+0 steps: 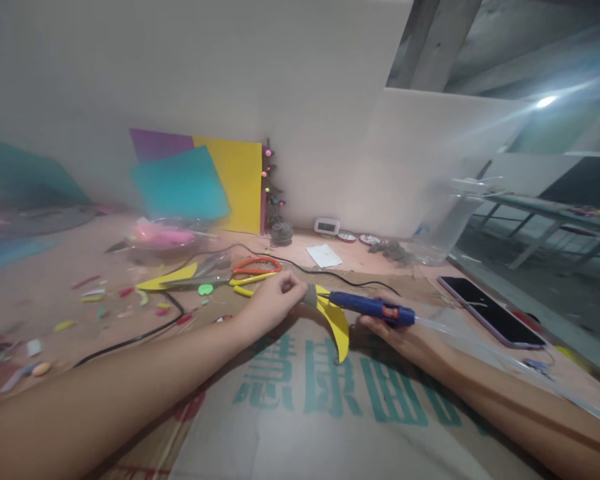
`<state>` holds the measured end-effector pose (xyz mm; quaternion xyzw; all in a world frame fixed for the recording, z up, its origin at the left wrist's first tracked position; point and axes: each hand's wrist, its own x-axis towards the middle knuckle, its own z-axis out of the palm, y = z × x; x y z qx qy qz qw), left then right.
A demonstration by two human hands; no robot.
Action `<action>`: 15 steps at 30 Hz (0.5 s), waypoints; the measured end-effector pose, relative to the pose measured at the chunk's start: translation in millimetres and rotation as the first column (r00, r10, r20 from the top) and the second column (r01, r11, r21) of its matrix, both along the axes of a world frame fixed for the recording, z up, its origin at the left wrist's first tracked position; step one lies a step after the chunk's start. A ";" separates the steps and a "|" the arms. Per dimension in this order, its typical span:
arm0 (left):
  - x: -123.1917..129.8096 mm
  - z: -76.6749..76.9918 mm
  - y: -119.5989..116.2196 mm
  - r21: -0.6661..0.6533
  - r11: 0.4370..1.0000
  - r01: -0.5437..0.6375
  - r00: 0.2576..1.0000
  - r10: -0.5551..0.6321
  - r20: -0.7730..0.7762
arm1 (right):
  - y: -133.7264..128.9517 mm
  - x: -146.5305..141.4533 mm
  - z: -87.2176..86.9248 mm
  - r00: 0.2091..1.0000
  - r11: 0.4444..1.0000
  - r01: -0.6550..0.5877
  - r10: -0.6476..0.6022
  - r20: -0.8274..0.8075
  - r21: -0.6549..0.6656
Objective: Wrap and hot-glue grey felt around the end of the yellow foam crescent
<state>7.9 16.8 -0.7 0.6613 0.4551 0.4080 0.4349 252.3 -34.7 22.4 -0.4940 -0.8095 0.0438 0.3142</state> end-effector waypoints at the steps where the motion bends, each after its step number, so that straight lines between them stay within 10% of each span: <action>1: 0.1 0.2 -0.1 0.001 1.000 0.000 1.000 0.000 0.004 | 1.2 1.6 -2.6 1.000 1.000 0.002 -0.002 0.002 0.003; 15: -1.3 -1.0 -0.3 -0.018 1.000 0.007 1.000 -0.007 0.004 | 4.4 6.7 -11.8 0.998 0.995 0.043 -0.047 -0.036 -0.090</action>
